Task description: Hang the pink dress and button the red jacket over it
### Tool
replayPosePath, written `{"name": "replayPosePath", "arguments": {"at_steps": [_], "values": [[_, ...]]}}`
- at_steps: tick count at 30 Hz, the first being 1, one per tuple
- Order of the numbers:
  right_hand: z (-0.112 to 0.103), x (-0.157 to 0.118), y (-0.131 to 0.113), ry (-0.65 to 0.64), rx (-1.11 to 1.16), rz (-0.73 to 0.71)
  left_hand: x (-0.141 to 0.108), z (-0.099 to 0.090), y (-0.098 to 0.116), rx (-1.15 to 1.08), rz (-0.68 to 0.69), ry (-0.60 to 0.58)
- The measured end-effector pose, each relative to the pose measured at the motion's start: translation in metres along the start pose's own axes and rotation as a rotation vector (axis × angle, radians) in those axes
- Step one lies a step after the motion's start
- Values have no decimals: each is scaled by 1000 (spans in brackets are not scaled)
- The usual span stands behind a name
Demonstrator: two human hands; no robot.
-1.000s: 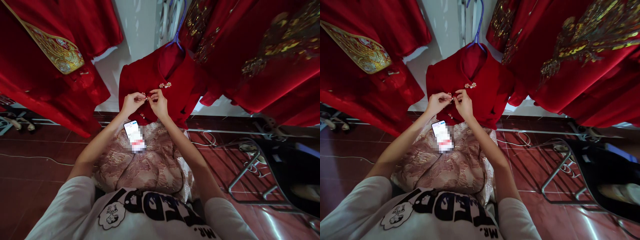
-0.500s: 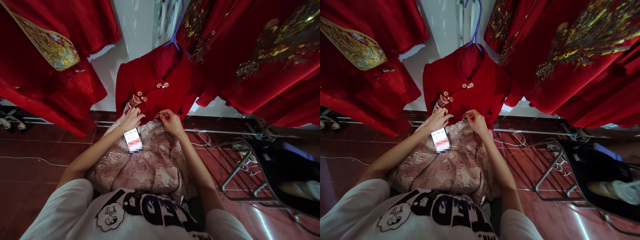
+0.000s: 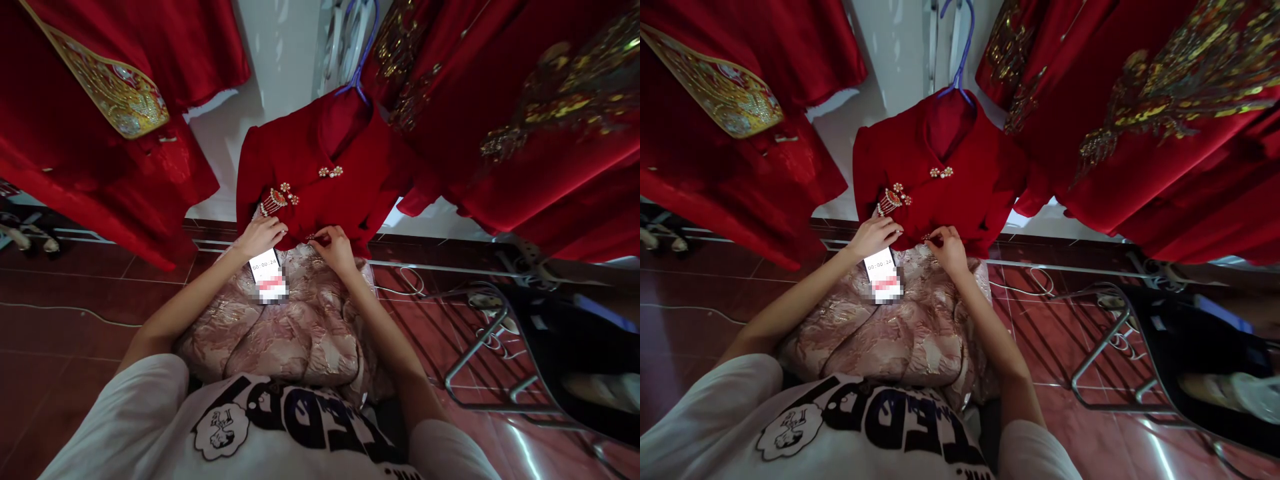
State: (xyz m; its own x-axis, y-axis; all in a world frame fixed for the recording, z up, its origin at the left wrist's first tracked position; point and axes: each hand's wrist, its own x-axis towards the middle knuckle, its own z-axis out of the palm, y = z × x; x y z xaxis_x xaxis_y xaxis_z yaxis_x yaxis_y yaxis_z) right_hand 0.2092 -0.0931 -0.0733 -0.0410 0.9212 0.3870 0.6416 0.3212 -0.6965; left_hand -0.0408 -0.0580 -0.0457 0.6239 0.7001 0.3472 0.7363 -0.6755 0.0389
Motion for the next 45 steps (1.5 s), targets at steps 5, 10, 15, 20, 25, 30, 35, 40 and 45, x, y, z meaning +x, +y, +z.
{"name": "replayPosePath", "arguments": {"at_steps": [5, 10, 15, 20, 25, 30, 35, 40, 45], "values": [[6, 0, 3, 32, 16, 70, 2, -7, 8, -255, -204, 5], [12, -2, 5, 8, 14, 67, 5, -7, 9, -562, -310, -3], [14, 1, 5, 22, 51, 47, 9, -1, 2, -842, -374, -4], [12, 3, -2, 1, 298, 53, 12, 7, -6, -1048, -435, -46], [17, 13, -22, -52, 465, 81, 13, 9, -5, -1104, -501, -28], [31, 28, -37, -45, 440, 90, 12, 4, -2, -1091, -477, 48], [39, 27, -43, -4, 404, 81, 10, 2, 0, -1002, -494, 85], [40, 24, -44, -7, 398, 61, 9, 4, 3, -898, -474, 124], [43, 23, -40, 10, 370, 39, 8, 3, 7, -906, -442, 110]]}}
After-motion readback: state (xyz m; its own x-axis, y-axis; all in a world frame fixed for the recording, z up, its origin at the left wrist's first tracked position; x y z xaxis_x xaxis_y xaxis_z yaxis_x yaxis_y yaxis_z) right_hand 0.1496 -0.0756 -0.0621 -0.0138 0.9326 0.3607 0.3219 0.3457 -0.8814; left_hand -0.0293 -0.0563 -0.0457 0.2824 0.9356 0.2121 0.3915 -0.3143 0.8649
